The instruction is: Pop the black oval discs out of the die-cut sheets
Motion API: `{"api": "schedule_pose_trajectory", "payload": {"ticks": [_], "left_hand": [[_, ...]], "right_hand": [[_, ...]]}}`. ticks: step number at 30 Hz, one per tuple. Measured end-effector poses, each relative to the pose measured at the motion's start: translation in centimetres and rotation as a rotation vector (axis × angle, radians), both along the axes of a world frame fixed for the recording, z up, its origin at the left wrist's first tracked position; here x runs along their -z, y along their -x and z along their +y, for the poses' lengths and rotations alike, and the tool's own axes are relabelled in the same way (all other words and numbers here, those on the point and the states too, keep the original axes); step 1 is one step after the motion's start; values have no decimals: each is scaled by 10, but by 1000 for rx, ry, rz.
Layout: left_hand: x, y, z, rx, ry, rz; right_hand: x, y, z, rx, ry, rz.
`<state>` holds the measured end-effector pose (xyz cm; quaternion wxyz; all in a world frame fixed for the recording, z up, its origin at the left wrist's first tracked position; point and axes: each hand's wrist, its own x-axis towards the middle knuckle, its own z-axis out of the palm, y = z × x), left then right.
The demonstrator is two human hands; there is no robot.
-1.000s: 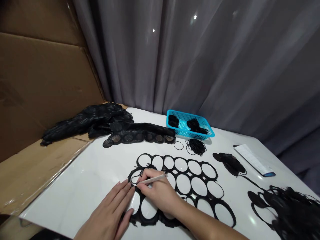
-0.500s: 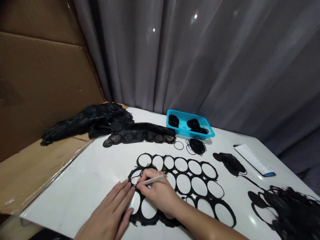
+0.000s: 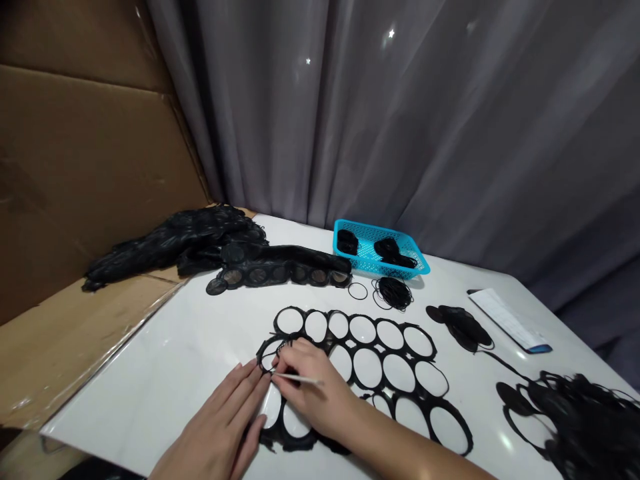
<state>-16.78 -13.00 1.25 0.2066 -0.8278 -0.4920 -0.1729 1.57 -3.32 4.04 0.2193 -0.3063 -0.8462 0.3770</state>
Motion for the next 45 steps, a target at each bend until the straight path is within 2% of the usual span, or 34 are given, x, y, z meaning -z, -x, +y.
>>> {"api": "schedule_pose_trajectory", "payload": {"ticks": [2, 4, 6, 8, 9, 11, 12, 15, 17, 20, 23, 27, 35, 37, 42, 45], "left_hand": [[1, 0, 0, 4, 0, -14], [2, 0, 1, 8, 0, -16], [2, 0, 1, 7, -5, -5], [2, 0, 0, 2, -11, 1], [2, 0, 0, 1, -16, -1], [-2, 1, 1, 9, -18, -21], [-5, 1, 2, 14, 0, -43], [-17, -1, 10, -13, 118, -173], [-22, -2, 21, -49, 162, -256], [-19, -3, 39, -59, 127, -284], [-7, -3, 52, -47, 118, -242], [2, -3, 54, -49, 131, -202], [1, -6, 51, -46, 99, -147], [1, -6, 51, -50, 95, -155], [2, -6, 51, -44, 93, -175], [0, -7, 51, -47, 95, -162]], "right_hand": [[2, -1, 5, -96, -178, -72], [-1, -5, 24, -105, -312, -104], [-8, -13, 57, 75, -350, -76], [-16, -26, 93, 433, -322, 2], [-20, -32, 109, 491, -314, 16], [-23, -41, 128, 581, -160, 74], [-22, -43, 131, 588, -17, 127], [-17, -41, 121, 547, 535, 381], [-14, -35, 109, 483, 807, 526], [-13, -22, 96, 410, 1008, 619], [-11, -10, 89, 339, 1067, 668], [-7, 1, 80, 278, 1051, 630], [-10, 1, 69, 143, 984, 521], [-9, 0, 69, 130, 886, 458], [-4, 2, 66, 120, 470, 237], [-2, 4, 65, 95, 363, 171]]}}
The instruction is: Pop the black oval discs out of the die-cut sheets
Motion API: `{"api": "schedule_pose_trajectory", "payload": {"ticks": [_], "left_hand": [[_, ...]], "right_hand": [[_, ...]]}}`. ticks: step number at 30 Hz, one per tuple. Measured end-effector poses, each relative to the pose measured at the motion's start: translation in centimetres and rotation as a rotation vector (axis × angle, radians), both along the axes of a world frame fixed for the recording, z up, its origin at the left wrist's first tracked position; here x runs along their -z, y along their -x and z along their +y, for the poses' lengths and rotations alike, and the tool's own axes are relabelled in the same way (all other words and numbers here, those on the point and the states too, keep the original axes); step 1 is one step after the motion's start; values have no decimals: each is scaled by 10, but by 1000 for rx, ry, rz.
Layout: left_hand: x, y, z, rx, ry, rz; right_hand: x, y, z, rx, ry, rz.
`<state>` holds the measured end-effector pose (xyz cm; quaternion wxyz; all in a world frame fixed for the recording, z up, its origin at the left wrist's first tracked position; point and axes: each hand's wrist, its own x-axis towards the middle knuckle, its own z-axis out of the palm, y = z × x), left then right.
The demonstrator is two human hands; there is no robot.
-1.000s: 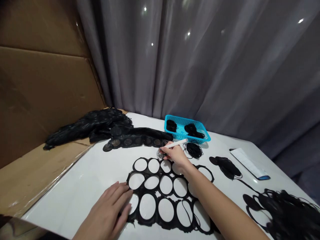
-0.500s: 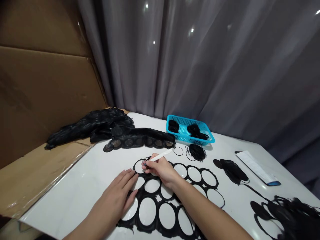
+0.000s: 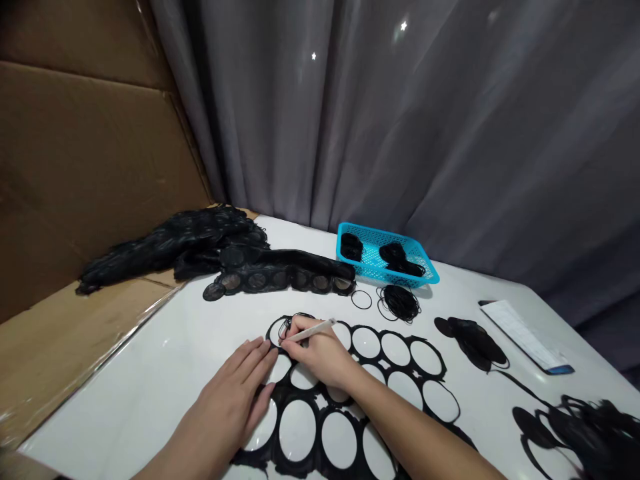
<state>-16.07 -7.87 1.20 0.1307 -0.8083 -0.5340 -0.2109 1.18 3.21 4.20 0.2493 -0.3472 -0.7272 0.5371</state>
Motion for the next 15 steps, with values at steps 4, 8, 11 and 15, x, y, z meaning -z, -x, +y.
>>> {"api": "schedule_pose_trajectory", "payload": {"ticks": [4, 8, 11, 15], "left_hand": [[-1, -2, 0, -9, -3, 0], [0, -2, 0, -18, -16, 0], [0, -2, 0, -12, -17, 18], [-1, -2, 0, -15, -23, 15]], "right_hand": [[1, 2, 0, -10, -68, -33], [0, 2, -1, -19, -97, -44], [0, 2, -3, -7, -128, -58], [-1, 2, -2, 0, -138, -60]]}}
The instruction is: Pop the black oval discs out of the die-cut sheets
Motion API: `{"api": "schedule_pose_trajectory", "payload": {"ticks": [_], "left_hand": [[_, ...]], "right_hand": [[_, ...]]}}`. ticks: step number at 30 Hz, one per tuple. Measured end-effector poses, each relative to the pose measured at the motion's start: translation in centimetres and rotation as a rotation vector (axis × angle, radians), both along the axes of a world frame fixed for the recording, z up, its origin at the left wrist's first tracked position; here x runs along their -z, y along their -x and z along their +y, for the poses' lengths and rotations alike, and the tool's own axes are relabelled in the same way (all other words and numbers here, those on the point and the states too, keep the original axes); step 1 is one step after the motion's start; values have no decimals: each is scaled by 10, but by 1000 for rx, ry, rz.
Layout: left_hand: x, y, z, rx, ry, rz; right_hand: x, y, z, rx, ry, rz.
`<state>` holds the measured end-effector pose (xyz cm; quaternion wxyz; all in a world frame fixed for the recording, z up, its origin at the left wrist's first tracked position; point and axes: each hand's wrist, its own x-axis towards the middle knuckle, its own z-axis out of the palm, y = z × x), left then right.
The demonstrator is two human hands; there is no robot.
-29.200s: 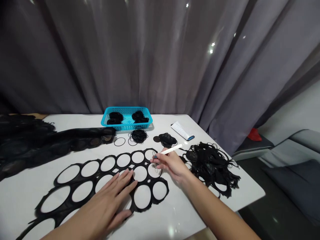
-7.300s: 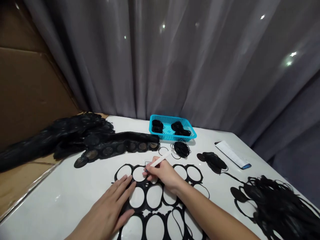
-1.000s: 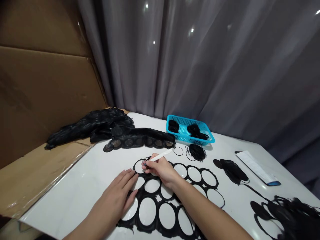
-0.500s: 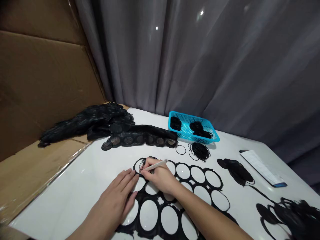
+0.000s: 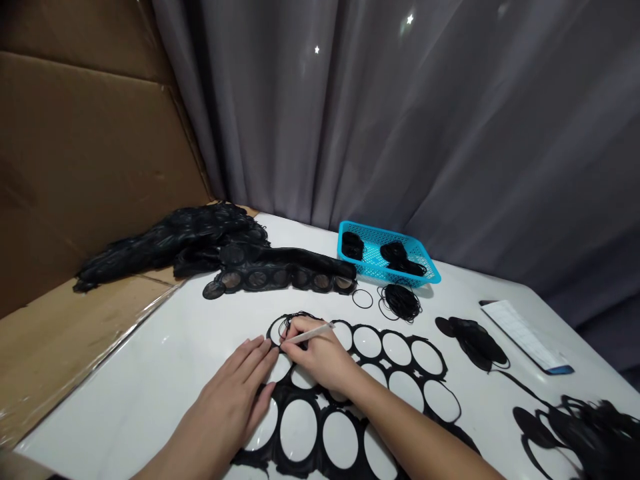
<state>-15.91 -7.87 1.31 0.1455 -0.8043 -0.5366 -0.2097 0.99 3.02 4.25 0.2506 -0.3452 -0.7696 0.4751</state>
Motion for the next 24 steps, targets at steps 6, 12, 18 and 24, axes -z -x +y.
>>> {"api": "schedule_pose_trajectory", "payload": {"ticks": [6, 12, 18, 24], "left_hand": [[0, 0, 0, 3, -15, 26], [2, 0, 2, -9, -6, 3], [-3, -1, 0, -5, 25, 27], [-13, 7, 2, -2, 149, -194]], "right_hand": [[5, 0, -5, -50, -167, -31], [5, -5, 10, -188, -603, -200], [-34, -46, 97, 567, -587, -178], [-28, -68, 63, 499, 376, 296]]}}
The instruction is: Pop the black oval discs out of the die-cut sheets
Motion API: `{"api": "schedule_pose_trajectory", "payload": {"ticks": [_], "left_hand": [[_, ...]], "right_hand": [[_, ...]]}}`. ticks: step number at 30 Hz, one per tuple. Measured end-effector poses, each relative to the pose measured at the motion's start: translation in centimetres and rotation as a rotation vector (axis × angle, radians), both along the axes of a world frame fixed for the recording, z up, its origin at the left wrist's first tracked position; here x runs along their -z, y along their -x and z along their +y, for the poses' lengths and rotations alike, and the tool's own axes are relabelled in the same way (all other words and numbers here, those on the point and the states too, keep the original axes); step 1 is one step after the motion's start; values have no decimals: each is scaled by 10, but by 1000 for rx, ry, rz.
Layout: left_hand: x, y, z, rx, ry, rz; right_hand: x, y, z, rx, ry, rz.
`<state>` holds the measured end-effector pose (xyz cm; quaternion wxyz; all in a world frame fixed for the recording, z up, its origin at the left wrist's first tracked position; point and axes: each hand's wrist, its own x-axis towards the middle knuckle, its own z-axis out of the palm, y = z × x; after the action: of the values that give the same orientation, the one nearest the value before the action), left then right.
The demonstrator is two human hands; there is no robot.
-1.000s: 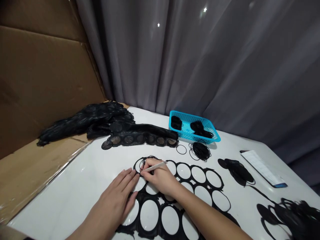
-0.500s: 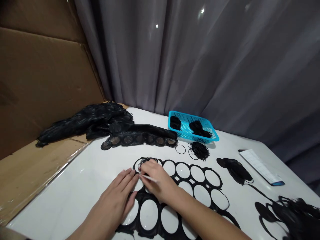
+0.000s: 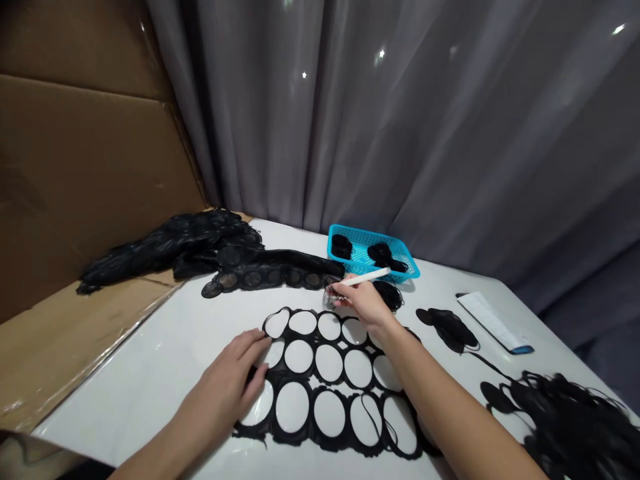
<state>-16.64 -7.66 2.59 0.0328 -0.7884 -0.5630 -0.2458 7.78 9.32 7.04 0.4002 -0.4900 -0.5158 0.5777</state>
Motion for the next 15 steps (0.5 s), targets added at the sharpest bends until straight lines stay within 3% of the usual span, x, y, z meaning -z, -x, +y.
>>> {"api": "schedule_pose_trajectory", "payload": {"ticks": [4, 8, 11, 15], "left_hand": [[-15, 5, -11, 18, -57, -156], [-17, -7, -46, 171, -130, -92], [-6, -22, -74, 185, -182, 92], [9, -33, -94, 150, -243, 262]], "right_hand": [[11, -5, -48, -34, 331, 318], [16, -11, -84, -30, 457, 467], [18, -10, -112, -103, 428, 469], [16, -1, -150, -299, 190, 157]]}}
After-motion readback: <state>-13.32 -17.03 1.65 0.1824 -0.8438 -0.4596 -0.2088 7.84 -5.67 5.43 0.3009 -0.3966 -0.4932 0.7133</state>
